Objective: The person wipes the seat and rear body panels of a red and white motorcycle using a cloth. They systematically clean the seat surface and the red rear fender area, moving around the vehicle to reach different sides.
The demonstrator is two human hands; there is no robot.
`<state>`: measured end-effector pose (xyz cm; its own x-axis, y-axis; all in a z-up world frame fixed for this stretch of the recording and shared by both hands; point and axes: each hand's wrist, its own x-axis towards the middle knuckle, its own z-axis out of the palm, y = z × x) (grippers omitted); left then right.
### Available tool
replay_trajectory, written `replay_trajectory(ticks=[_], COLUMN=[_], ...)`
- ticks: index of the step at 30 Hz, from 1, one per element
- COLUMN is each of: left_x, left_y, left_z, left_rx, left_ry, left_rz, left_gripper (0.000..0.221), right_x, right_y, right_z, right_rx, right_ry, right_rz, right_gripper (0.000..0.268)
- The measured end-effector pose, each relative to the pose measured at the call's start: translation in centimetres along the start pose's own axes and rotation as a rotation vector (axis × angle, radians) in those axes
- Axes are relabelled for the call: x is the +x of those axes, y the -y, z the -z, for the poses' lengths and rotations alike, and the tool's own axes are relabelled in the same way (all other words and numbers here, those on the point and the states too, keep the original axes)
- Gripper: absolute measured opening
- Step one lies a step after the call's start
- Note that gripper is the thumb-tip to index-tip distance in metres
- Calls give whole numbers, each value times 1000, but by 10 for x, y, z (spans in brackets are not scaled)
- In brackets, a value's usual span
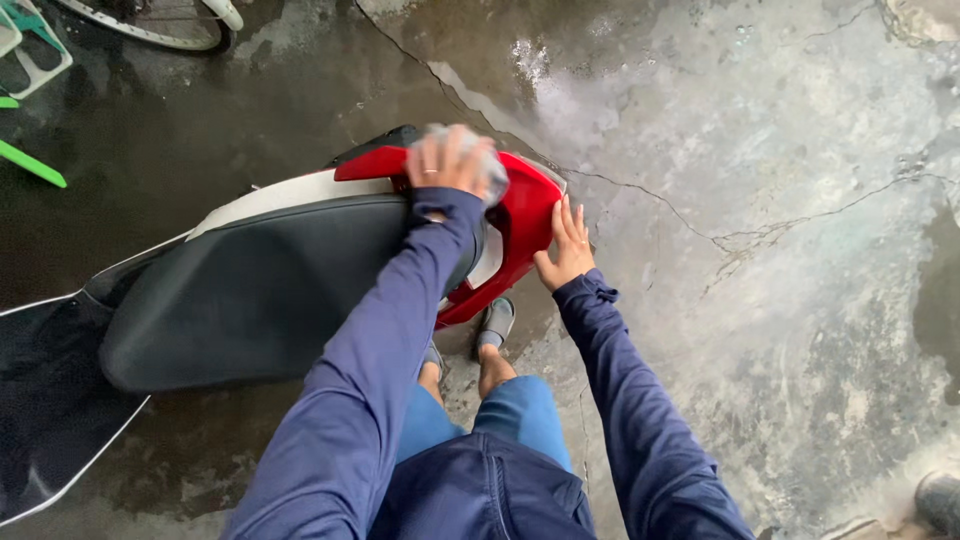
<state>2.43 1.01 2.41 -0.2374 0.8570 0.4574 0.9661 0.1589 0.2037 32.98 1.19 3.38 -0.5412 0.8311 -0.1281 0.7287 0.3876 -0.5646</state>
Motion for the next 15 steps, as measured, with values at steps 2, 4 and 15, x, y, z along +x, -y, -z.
replay_trajectory(ticks=[2, 4, 15], left_x=[-12, -21, -46], left_y=[-20, -43, 87], left_z=[2, 5, -42], left_rx=[-4, -10, 141], left_ry=[50, 100, 41], left_rz=[104, 209, 588], left_gripper=[73, 88, 75], right_x=[-2, -2, -1], right_y=[1, 4, 11], right_z=[-2, -8, -6], right_rx=[9, 18, 16], right_ry=[-8, -15, -14], right_rz=[-9, -20, -49], right_gripper=[119, 122, 120])
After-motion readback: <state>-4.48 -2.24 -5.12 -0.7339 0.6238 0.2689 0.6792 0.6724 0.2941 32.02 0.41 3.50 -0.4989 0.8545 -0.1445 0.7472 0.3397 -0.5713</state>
